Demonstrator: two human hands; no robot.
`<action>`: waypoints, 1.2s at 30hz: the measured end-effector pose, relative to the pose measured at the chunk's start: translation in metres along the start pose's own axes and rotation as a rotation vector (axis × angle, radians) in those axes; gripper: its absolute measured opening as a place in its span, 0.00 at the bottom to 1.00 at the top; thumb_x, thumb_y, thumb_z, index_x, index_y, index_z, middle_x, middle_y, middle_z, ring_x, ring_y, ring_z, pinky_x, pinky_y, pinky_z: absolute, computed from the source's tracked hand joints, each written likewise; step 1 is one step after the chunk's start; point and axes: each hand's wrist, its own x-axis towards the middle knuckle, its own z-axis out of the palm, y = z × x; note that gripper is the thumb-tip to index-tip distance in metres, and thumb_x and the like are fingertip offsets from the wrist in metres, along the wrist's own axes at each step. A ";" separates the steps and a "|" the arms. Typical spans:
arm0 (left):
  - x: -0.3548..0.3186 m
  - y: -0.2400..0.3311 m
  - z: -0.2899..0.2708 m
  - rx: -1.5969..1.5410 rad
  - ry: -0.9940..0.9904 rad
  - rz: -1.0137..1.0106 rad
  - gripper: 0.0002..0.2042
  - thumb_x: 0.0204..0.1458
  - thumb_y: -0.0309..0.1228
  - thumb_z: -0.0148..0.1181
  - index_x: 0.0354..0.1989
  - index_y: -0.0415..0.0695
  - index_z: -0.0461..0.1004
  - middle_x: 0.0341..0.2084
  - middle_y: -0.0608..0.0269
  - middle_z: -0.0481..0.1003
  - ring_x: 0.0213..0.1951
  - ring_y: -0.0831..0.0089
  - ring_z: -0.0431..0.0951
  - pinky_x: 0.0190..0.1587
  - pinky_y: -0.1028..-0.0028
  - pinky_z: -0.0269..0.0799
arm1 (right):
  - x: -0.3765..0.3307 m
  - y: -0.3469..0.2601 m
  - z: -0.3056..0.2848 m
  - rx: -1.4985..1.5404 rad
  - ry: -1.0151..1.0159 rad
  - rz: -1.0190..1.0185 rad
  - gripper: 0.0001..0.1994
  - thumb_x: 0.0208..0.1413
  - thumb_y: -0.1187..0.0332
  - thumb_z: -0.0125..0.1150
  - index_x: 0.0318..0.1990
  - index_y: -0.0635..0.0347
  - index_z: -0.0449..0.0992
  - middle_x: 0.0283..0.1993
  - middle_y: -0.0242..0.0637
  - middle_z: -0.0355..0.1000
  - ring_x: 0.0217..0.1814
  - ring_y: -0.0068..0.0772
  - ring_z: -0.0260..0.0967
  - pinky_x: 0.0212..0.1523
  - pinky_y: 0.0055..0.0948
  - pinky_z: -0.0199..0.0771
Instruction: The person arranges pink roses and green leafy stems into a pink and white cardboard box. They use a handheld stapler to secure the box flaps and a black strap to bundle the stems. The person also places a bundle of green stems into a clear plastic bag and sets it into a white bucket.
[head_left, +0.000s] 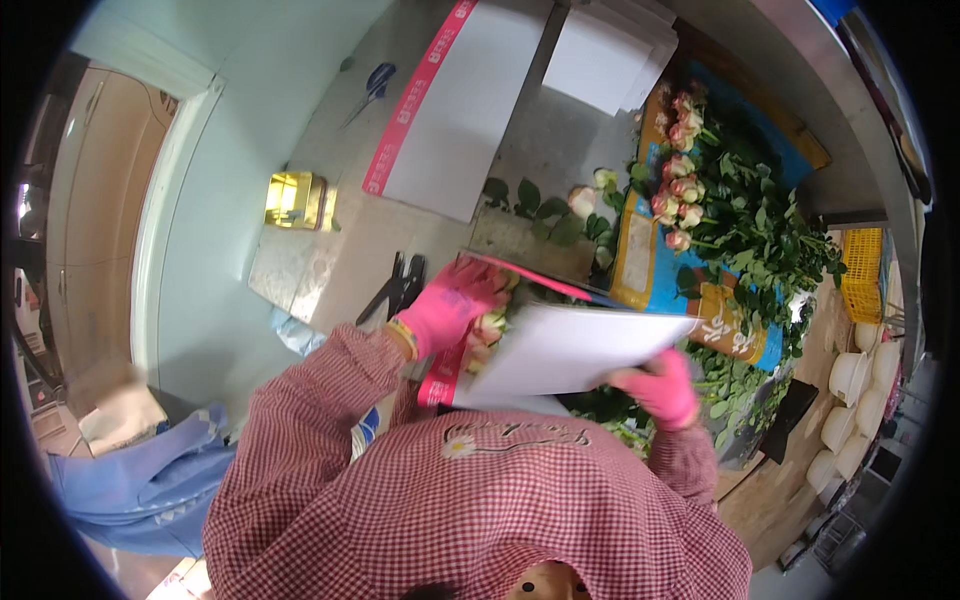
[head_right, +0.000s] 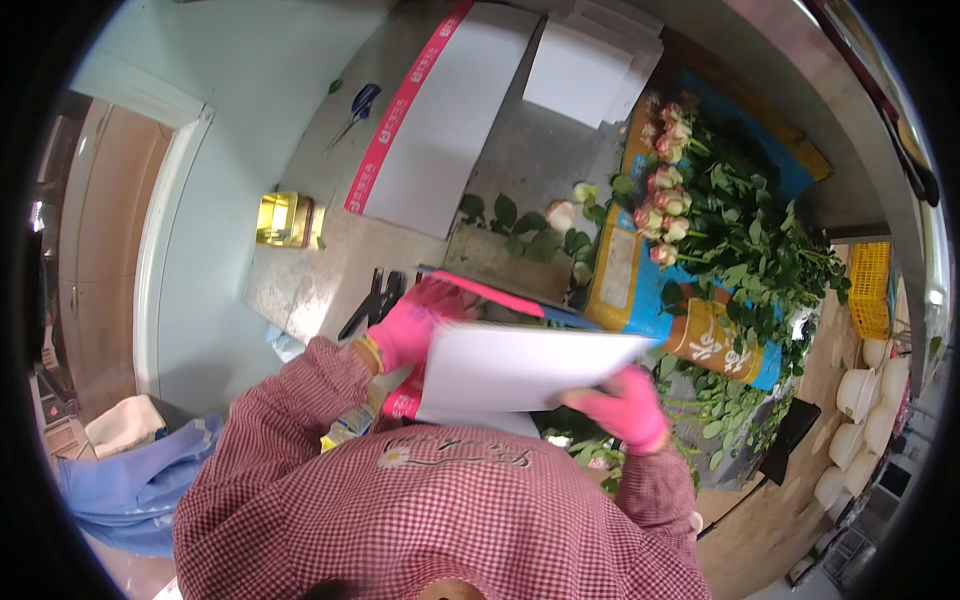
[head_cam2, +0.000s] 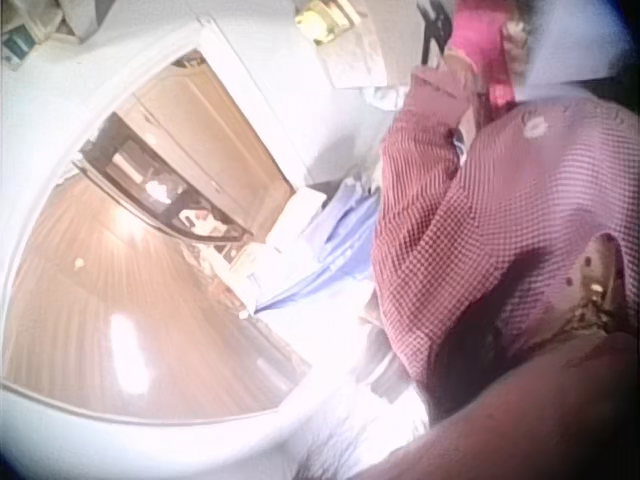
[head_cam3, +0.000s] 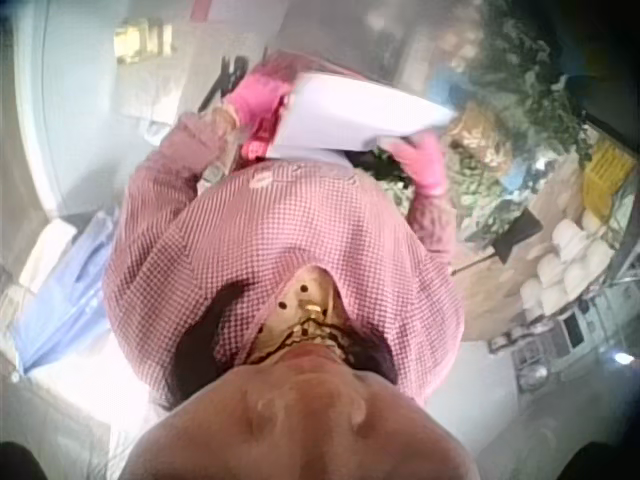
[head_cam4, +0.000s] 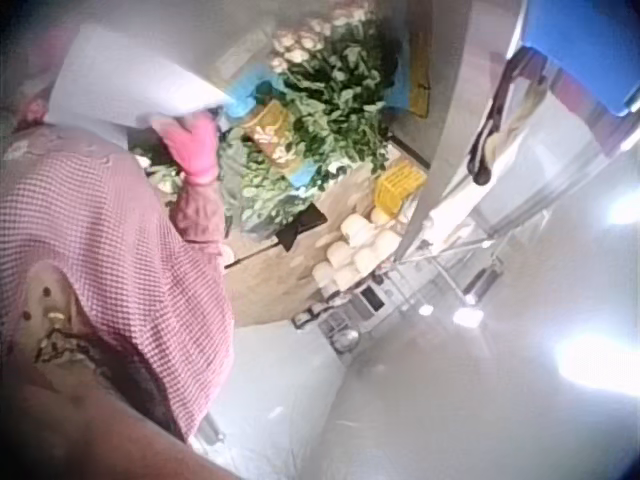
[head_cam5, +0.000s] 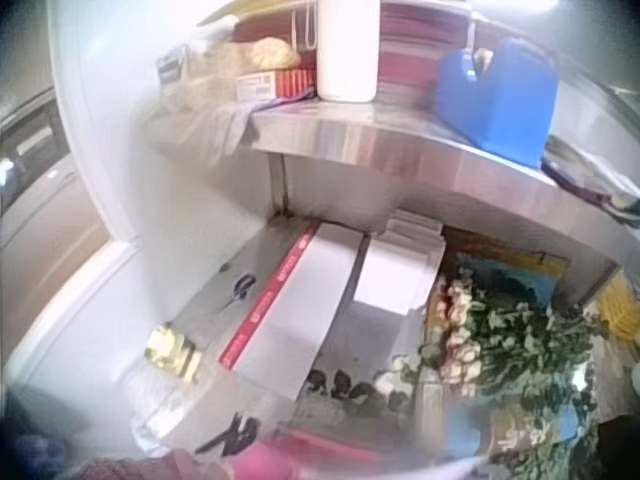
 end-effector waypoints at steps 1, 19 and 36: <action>-0.002 0.005 -0.001 -0.055 -0.036 -0.100 0.24 0.49 0.35 0.55 0.57 0.45 0.70 0.55 0.53 0.69 0.60 0.53 0.66 0.64 0.54 0.57 | 0.000 0.026 0.017 -0.009 -0.012 0.086 0.17 0.53 0.61 0.68 0.41 0.68 0.78 0.39 0.41 0.78 0.41 0.28 0.75 0.42 0.25 0.75; 0.020 0.029 -0.014 -0.131 -0.449 0.028 0.29 0.45 0.48 0.64 0.60 0.65 0.70 0.66 0.60 0.58 0.71 0.50 0.46 0.70 0.39 0.33 | 0.117 0.073 -0.125 -1.242 0.319 0.248 0.12 0.59 0.60 0.52 0.44 0.57 0.74 0.34 0.49 0.74 0.38 0.52 0.74 0.40 0.46 0.74; 0.040 0.042 -0.006 -0.160 -0.401 0.022 0.28 0.41 0.48 0.65 0.55 0.64 0.75 0.65 0.56 0.60 0.69 0.48 0.49 0.69 0.39 0.36 | 0.183 0.083 -0.245 -1.827 0.500 0.198 0.26 0.59 0.69 0.51 0.66 0.55 0.61 0.42 0.37 0.75 0.44 0.37 0.74 0.39 0.38 0.76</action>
